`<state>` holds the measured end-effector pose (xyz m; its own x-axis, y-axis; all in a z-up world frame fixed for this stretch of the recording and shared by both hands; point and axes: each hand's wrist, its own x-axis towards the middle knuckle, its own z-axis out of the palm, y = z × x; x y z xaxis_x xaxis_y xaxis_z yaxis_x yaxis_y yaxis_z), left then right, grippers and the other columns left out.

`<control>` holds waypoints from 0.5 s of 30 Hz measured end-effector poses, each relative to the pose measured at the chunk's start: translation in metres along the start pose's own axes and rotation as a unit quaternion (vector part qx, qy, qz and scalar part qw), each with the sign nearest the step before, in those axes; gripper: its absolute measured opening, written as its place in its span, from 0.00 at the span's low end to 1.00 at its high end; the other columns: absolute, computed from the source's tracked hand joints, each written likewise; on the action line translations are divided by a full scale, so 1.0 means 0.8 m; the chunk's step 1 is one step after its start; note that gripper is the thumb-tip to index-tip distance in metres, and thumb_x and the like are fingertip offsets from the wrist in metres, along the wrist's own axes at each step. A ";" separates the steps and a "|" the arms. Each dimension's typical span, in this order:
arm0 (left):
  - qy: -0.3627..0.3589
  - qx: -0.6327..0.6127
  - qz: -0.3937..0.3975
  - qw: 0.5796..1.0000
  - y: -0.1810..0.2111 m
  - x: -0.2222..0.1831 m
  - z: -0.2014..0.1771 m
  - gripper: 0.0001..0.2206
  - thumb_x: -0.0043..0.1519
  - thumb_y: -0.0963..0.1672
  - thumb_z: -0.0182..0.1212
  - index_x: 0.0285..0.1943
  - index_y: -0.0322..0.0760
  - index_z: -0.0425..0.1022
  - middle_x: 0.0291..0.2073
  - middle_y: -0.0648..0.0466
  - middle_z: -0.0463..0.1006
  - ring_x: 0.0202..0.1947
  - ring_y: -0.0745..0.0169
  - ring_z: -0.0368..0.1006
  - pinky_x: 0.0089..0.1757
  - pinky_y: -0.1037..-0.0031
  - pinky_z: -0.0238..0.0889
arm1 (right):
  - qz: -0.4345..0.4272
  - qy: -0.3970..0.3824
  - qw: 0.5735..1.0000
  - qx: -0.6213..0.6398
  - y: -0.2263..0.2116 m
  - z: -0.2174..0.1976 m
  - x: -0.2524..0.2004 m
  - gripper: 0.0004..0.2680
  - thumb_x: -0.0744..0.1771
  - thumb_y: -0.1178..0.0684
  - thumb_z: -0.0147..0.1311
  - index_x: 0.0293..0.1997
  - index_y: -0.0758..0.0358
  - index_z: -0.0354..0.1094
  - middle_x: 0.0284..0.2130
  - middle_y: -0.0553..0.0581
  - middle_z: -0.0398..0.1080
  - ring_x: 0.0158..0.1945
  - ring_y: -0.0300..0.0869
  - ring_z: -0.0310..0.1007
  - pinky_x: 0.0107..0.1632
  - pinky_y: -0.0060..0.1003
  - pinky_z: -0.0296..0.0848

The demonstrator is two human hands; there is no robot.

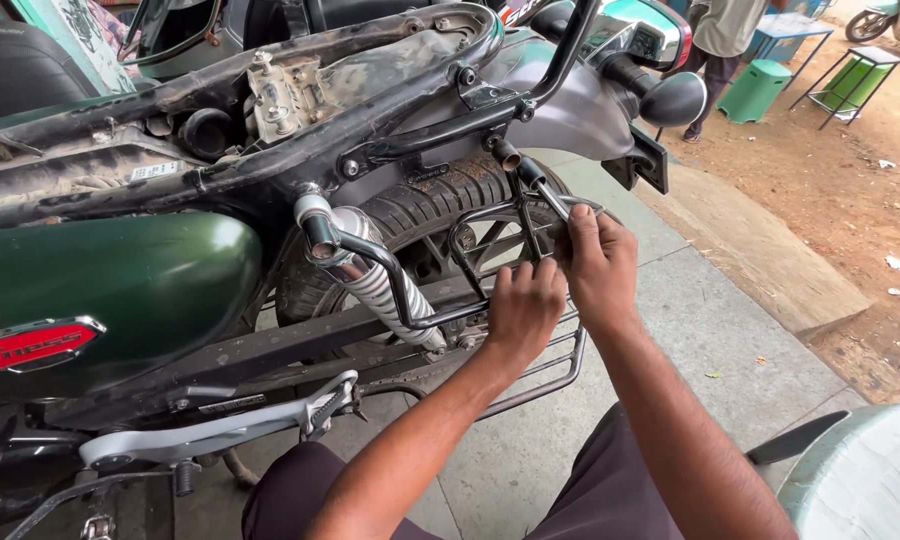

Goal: Installing and securing a metal side guard frame to the rear of a motorcycle using bolts and a socket wrench.

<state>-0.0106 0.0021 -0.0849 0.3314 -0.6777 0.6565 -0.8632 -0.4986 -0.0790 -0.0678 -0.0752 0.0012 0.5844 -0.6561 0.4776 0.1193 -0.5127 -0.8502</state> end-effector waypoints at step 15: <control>0.191 -0.125 -0.009 0.974 0.033 0.061 -0.029 0.06 0.51 0.44 0.71 0.32 0.40 0.80 0.47 0.53 0.76 0.30 0.56 0.73 0.30 0.63 0.63 | -0.154 -0.021 0.988 -0.012 -0.067 -0.034 0.034 0.16 0.76 0.49 0.46 0.33 0.68 0.71 0.23 0.51 0.69 0.28 0.32 0.66 0.33 0.30 0.65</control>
<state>-0.0265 -0.0315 -0.0378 0.2239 -0.3958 0.8906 -0.9400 -0.3290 0.0901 -0.0800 -0.0808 0.0659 0.5558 -0.4437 0.7031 0.2783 -0.6976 -0.6602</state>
